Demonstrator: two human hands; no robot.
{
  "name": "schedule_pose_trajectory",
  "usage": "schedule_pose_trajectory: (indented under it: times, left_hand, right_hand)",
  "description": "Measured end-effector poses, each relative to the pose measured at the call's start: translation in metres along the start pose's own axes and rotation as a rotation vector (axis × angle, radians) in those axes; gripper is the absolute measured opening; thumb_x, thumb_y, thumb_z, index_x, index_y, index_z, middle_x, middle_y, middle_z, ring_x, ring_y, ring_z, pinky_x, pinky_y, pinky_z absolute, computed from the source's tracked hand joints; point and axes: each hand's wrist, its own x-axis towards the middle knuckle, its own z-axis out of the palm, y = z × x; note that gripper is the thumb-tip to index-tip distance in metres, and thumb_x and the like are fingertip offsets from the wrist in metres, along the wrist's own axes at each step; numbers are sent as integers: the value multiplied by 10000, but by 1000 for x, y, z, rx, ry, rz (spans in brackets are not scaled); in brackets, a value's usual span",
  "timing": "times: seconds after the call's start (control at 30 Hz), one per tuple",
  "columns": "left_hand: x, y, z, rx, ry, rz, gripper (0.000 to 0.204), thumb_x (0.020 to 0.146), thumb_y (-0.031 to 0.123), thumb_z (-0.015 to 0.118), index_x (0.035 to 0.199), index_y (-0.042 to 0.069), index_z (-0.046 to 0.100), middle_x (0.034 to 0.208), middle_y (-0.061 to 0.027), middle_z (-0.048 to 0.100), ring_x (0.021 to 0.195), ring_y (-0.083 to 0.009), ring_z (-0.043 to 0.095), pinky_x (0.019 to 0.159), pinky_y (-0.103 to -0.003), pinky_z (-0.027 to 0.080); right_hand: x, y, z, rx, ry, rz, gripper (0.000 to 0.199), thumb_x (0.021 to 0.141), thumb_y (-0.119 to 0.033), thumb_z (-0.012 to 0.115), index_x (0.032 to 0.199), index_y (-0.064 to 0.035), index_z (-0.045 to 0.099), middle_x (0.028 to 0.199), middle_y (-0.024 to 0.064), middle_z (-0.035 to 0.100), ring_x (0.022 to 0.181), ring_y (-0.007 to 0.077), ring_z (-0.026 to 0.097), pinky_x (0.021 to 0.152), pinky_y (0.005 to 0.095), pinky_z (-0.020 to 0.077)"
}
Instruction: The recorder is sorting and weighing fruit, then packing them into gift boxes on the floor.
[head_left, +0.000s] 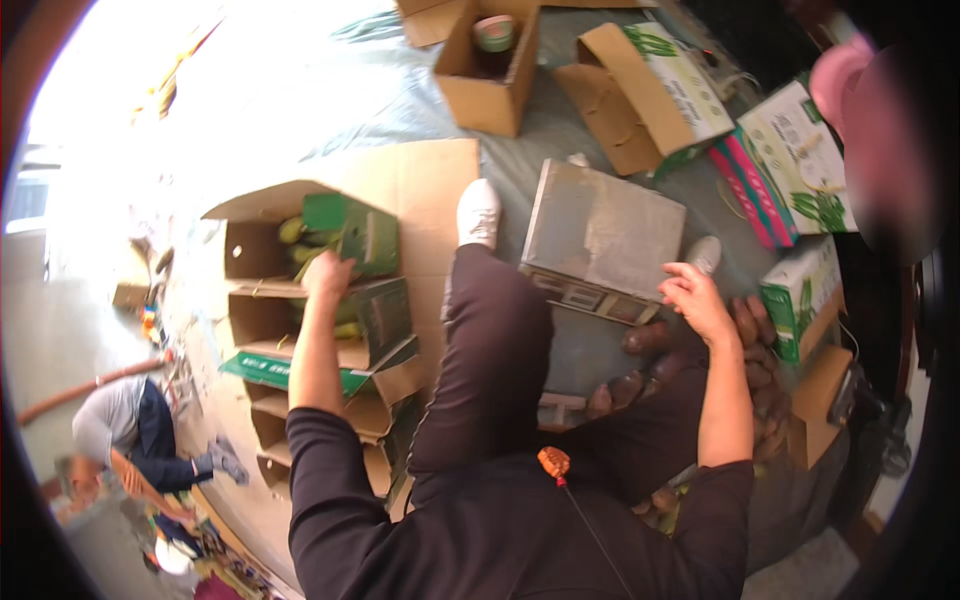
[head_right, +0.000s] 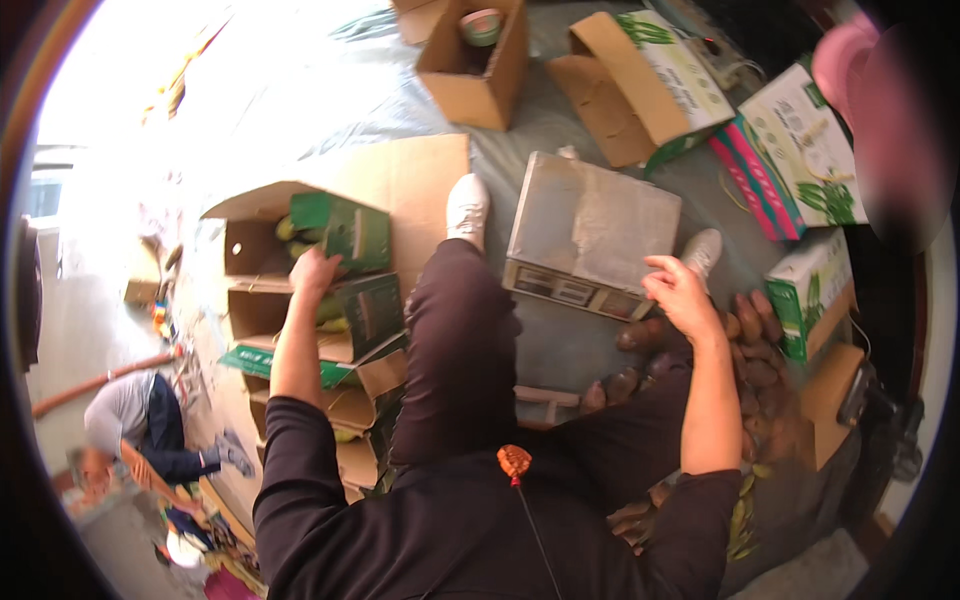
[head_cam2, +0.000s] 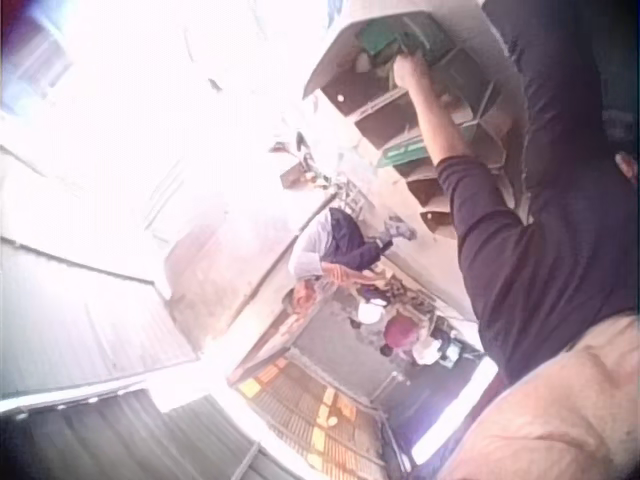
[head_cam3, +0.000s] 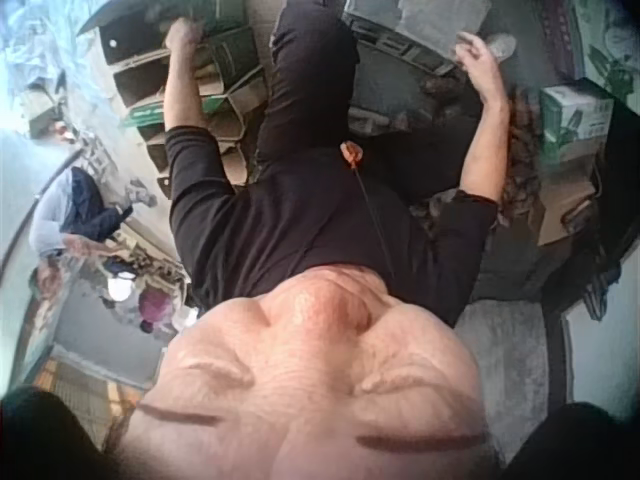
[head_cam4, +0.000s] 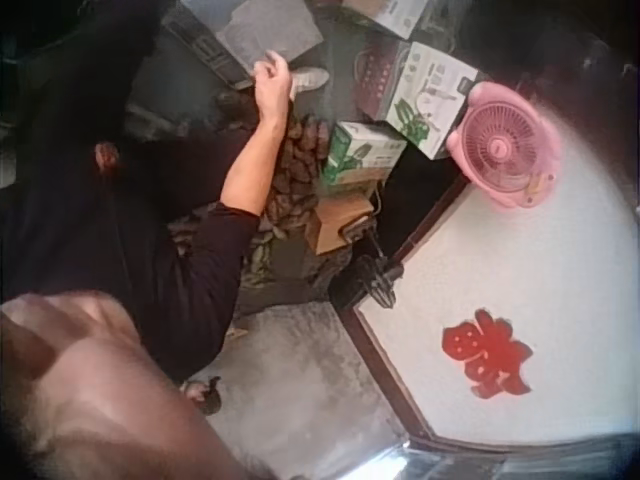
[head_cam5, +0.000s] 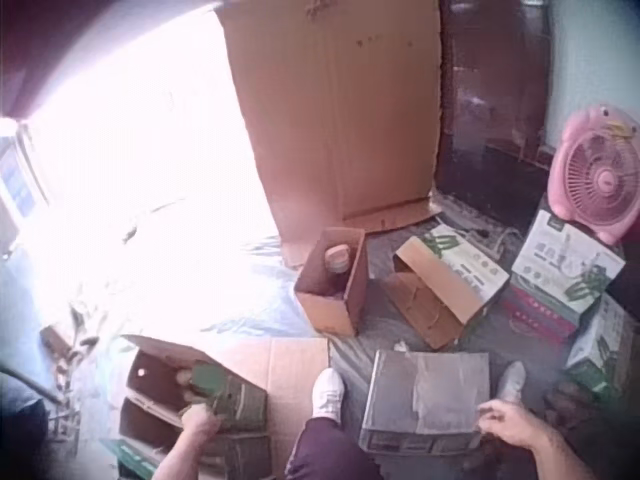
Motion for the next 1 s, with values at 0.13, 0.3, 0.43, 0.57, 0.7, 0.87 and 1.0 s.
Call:
schedule_pose_trajectory:
  times: [0.13,0.3,0.43,0.57,0.7,0.87,1.0]
  left_hand:
    - [-10,1,8,65,44,-29,425,777,431,623,882,23,683,924,-220,655,894,-368,634,772,-461,505]
    - [-17,12,0,207,17,71,397,782,410,628,901,35,683,956,-187,663,929,-343,631,801,-451,490]
    - [-71,74,-68,294,-7,281,355,787,361,643,900,25,673,945,-196,659,913,-343,628,792,-431,496]
    - [-89,169,-114,-357,-296,794,289,847,244,620,1002,3,654,961,-155,674,909,-272,636,791,-355,491]
    - [-55,296,-121,-293,-332,1077,317,853,228,622,1075,3,640,983,-154,670,918,-223,631,828,-325,476]
    - [-10,445,-71,-206,-290,1025,410,812,280,667,1084,-24,626,1005,-119,665,919,-189,610,823,-318,478]
    - [3,526,9,-641,-348,831,447,820,319,664,1155,35,580,900,-41,614,801,-162,563,676,-328,469]
  right_hand:
    - [9,8,6,-52,-27,-43,340,849,-91,608,1176,-20,550,872,34,600,754,84,565,662,225,461]
    - [-5,-11,-1,-178,10,-135,347,833,-148,626,1159,-46,566,849,61,630,780,137,594,710,276,483]
    - [-8,-13,1,-282,42,-238,358,816,-197,621,1149,-71,576,863,110,663,801,233,640,715,335,496]
    - [-17,-16,-2,-338,56,-270,367,810,-223,613,1141,-70,573,853,122,665,820,278,638,728,374,493]
    - [-25,-12,-6,-365,83,-321,351,807,-205,614,1130,-79,561,832,113,655,799,296,629,713,399,486]
    - [-36,-11,-13,-375,83,-330,367,811,-210,628,1146,-83,548,874,122,653,847,314,622,737,411,483]
    - [-46,-17,-17,-357,74,-364,383,820,-226,624,1162,-76,539,975,146,635,910,330,607,779,422,483]
